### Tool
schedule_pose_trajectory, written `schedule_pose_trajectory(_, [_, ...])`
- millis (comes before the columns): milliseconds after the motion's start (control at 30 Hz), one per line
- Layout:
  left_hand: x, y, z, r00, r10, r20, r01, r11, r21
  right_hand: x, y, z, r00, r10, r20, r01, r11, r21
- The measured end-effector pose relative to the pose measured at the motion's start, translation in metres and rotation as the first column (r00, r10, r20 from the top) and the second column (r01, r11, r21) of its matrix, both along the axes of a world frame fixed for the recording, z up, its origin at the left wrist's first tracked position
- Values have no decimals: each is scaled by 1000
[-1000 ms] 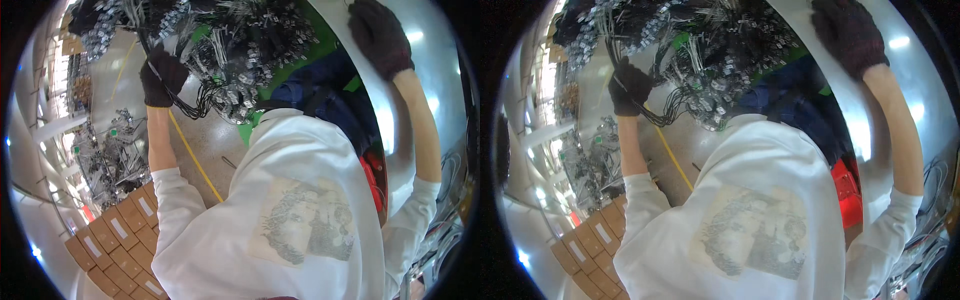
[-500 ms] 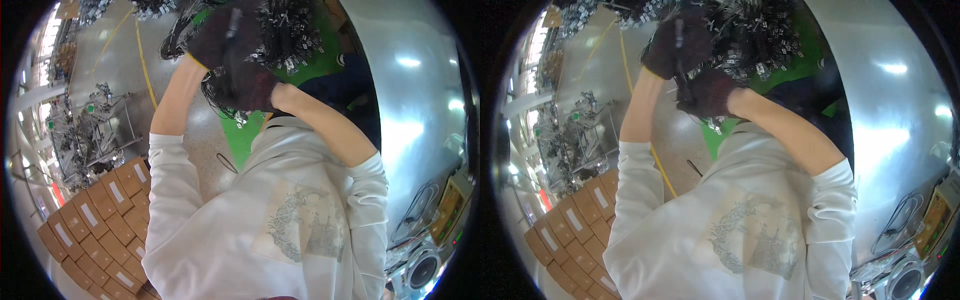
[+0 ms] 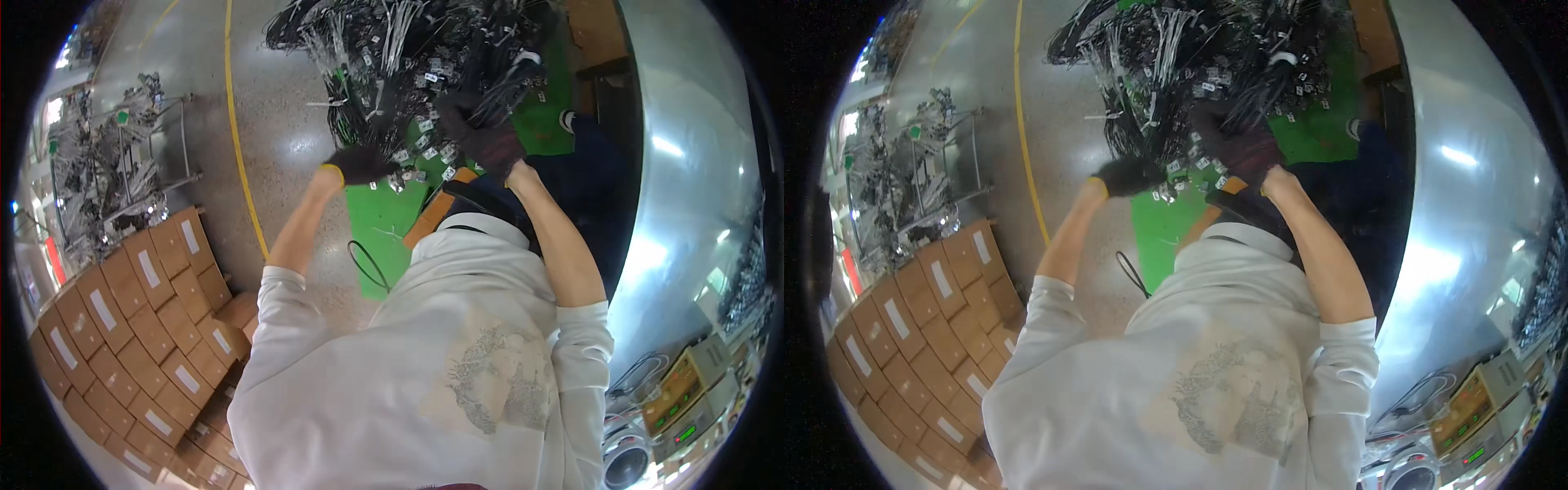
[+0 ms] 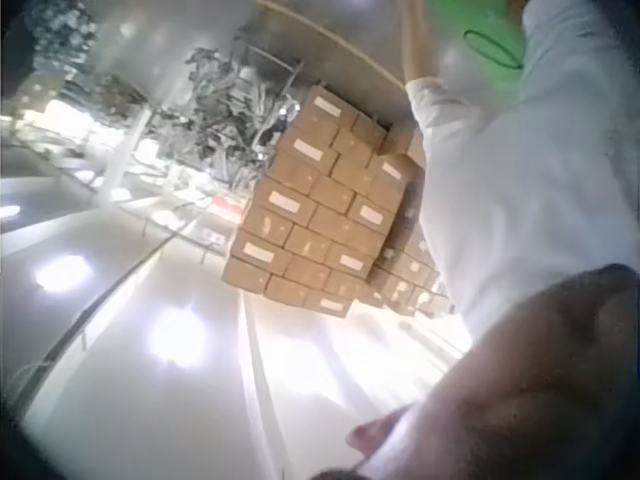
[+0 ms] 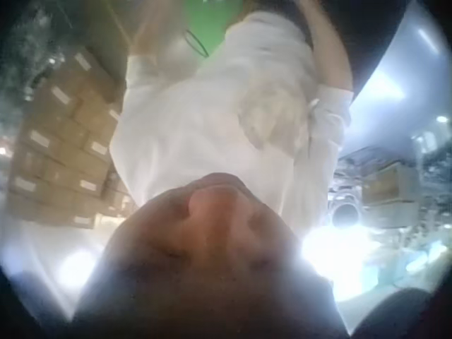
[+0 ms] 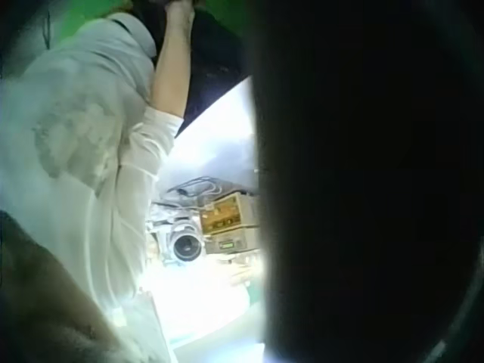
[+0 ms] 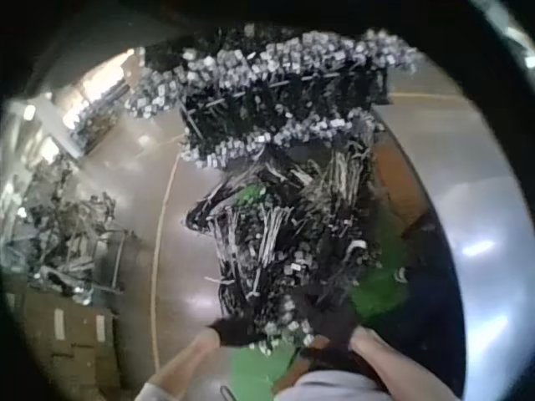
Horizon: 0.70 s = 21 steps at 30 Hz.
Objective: Arranging and inspecting multiple wire harnesses on a workbench in an electronics manufacturing facility.
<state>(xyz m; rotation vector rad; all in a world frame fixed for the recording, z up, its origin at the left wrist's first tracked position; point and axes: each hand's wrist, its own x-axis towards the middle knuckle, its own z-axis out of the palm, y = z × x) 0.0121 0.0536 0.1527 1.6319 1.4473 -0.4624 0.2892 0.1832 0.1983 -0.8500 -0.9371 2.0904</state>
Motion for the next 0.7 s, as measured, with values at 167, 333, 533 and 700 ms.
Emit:
schedule_pose_trajectory(167, [50,-100,-100,643,721,259,-704,689,-170,9,-13,9,907,157,390,-270,929,254])
schedule_pose_trajectory(333, [92,-102,-121,245,882,402,-832,404,-380,7,-15,35,753,115,648,-472,780,410])
schedule_pose_trajectory(533, [55,-78,-41,965,258,-55,-254,965,71,-8,-6,26,759,42,650,-404,812,420])
schedule_pose_trajectory(700, [22,-62,-37,361,819,446,-827,503,-253,-14,-31,-4,658,101,746,-603,665,441])
